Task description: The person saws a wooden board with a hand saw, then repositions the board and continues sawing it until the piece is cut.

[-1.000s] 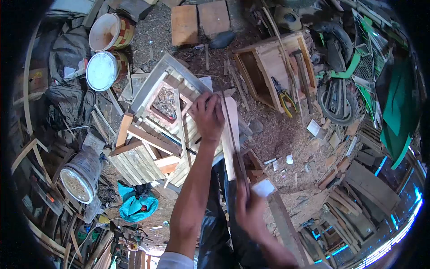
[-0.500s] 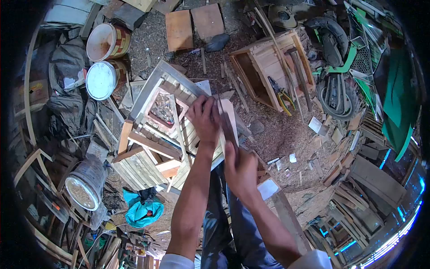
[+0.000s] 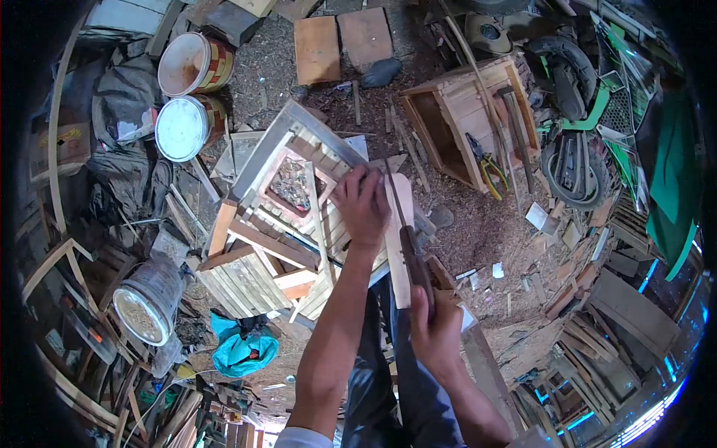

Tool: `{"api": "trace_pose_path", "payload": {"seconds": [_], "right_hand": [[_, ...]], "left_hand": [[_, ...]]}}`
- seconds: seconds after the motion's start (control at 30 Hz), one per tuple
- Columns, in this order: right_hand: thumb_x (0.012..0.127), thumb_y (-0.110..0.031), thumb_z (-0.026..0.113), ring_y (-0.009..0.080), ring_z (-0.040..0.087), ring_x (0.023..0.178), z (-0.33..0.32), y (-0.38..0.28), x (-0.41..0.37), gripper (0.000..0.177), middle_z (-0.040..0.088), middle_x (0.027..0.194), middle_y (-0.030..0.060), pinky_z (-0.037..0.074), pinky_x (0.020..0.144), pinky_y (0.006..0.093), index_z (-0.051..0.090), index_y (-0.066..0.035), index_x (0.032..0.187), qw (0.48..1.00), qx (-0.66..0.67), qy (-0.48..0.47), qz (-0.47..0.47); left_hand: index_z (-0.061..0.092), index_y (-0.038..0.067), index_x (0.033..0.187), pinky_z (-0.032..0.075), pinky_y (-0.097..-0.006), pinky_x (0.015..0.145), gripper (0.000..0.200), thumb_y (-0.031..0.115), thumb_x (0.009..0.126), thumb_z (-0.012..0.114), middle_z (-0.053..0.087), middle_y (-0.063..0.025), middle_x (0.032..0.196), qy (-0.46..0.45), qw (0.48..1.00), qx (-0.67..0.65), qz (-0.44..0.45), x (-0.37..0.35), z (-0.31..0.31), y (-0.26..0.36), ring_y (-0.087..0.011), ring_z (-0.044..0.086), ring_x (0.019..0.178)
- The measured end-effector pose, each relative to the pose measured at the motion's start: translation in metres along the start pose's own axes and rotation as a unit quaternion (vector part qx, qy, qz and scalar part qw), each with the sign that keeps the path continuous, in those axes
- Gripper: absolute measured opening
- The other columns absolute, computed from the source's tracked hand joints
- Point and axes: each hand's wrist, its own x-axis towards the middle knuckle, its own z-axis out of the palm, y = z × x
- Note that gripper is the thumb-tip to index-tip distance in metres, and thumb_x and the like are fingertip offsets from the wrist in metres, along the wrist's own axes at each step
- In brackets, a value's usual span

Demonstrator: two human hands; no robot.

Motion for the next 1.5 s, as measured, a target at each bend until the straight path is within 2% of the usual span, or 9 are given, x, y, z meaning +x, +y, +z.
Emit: {"api": "trace_pose_path", "payload": {"seconds": [0.2, 0.27, 0.3, 0.4, 0.43, 0.87, 1.1, 1.2, 1.5], "right_hand": [[0.093, -0.022, 0.051, 0.0323, 0.06, 0.048, 0.015, 0.006, 0.006, 0.03, 0.053, 0.056, 0.0228, 0.043, 0.045, 0.037, 0.059, 0.003, 0.08, 0.999, -0.046, 0.008, 0.018], [0.096, -0.023, 0.046, 0.0071, 0.041, 0.049, 0.011, 0.025, -0.033, 0.037, 0.043, 0.05, 0.0037, 0.03, 0.041, 0.03, 0.052, 0.002, 0.07, 0.999, -0.036, 0.017, -0.014], [0.095, -0.02, 0.046, 0.0068, 0.043, 0.051, -0.001, 0.027, -0.054, 0.032, 0.044, 0.052, 0.0033, 0.032, 0.042, 0.029, 0.053, 0.003, 0.075, 1.0, -0.021, 0.001, -0.018], [0.092, -0.018, 0.05, 0.0363, 0.062, 0.055, -0.015, 0.026, -0.063, 0.025, 0.058, 0.063, 0.0231, 0.046, 0.049, 0.0378, 0.06, 0.005, 0.092, 1.0, -0.008, -0.012, 0.016], [0.095, -0.017, 0.045, 0.0092, 0.042, 0.05, -0.002, 0.016, -0.031, 0.03, 0.045, 0.053, 0.0043, 0.033, 0.043, 0.0309, 0.055, 0.003, 0.076, 1.0, 0.011, 0.023, -0.007], [0.091, -0.017, 0.052, 0.0138, 0.059, 0.053, 0.015, 0.012, 0.02, 0.023, 0.057, 0.058, 0.0161, 0.042, 0.045, 0.0328, 0.06, 0.005, 0.09, 1.0, -0.013, -0.008, -0.003], [0.092, -0.017, 0.05, 0.0258, 0.067, 0.06, -0.012, 0.026, -0.065, 0.027, 0.064, 0.074, 0.0186, 0.048, 0.052, 0.0338, 0.06, 0.004, 0.104, 0.999, 0.03, 0.02, -0.022], [0.091, -0.018, 0.054, 0.0372, 0.059, 0.052, 0.02, 0.008, 0.04, 0.03, 0.049, 0.056, 0.0251, 0.041, 0.046, 0.0371, 0.059, 0.005, 0.072, 0.997, 0.007, 0.054, -0.059], [0.093, -0.02, 0.051, 0.0077, 0.054, 0.053, 0.003, 0.035, -0.038, 0.03, 0.056, 0.055, 0.0095, 0.038, 0.043, 0.0317, 0.06, 0.004, 0.077, 1.0, 0.007, 0.023, 0.001]], "left_hand": [[0.063, 0.009, 0.095, 0.034, -0.0425, 0.089, 0.016, 0.008, 0.079, 0.064, 0.056, -0.0097, 0.103, 0.013, 1.0, -0.011, -0.016, 0.002, 0.0, 0.006, -0.0295, 0.049, 0.1], [0.063, 0.009, 0.096, 0.035, -0.0425, 0.088, 0.017, 0.008, 0.079, 0.064, 0.056, -0.0099, 0.103, 0.014, 1.0, 0.004, -0.005, 0.005, 0.0, 0.005, -0.0293, 0.049, 0.099], [0.063, 0.009, 0.096, 0.035, -0.0425, 0.088, 0.017, 0.008, 0.079, 0.064, 0.056, -0.0099, 0.103, 0.019, 1.0, 0.001, -0.004, 0.004, 0.0, 0.004, -0.0293, 0.049, 0.099], [0.063, 0.009, 0.096, 0.035, -0.0425, 0.089, 0.017, 0.009, 0.08, 0.064, 0.056, -0.0098, 0.103, 0.023, 1.0, -0.007, -0.009, 0.002, 0.003, 0.003, -0.0294, 0.049, 0.1], [0.063, 0.009, 0.096, 0.034, -0.0424, 0.089, 0.016, 0.009, 0.08, 0.063, 0.056, -0.0097, 0.104, 0.016, 1.0, -0.008, -0.016, 0.0, 0.002, 0.004, -0.0295, 0.049, 0.101], [0.065, 0.008, 0.096, 0.035, -0.0404, 0.088, 0.017, 0.008, 0.079, 0.063, 0.057, -0.0081, 0.105, 0.035, 0.999, -0.01, 0.031, -0.001, 0.008, -0.004, -0.0279, 0.048, 0.102], [0.064, 0.007, 0.098, 0.033, -0.0407, 0.091, 0.017, 0.009, 0.081, 0.062, 0.056, -0.0094, 0.105, 0.027, 0.999, -0.002, 0.021, -0.001, 0.004, 0.0, -0.0289, 0.048, 0.101], [0.064, 0.008, 0.098, 0.033, -0.0398, 0.09, 0.017, 0.009, 0.081, 0.061, 0.056, -0.0085, 0.105, 0.041, 0.998, -0.016, 0.037, 0.0, 0.006, -0.003, -0.0279, 0.049, 0.101], [0.064, 0.008, 0.098, 0.034, -0.0406, 0.088, 0.016, 0.011, 0.082, 0.062, 0.057, -0.0088, 0.103, 0.029, 0.999, -0.007, 0.022, 0.0, 0.002, 0.002, -0.0274, 0.049, 0.1]]}}
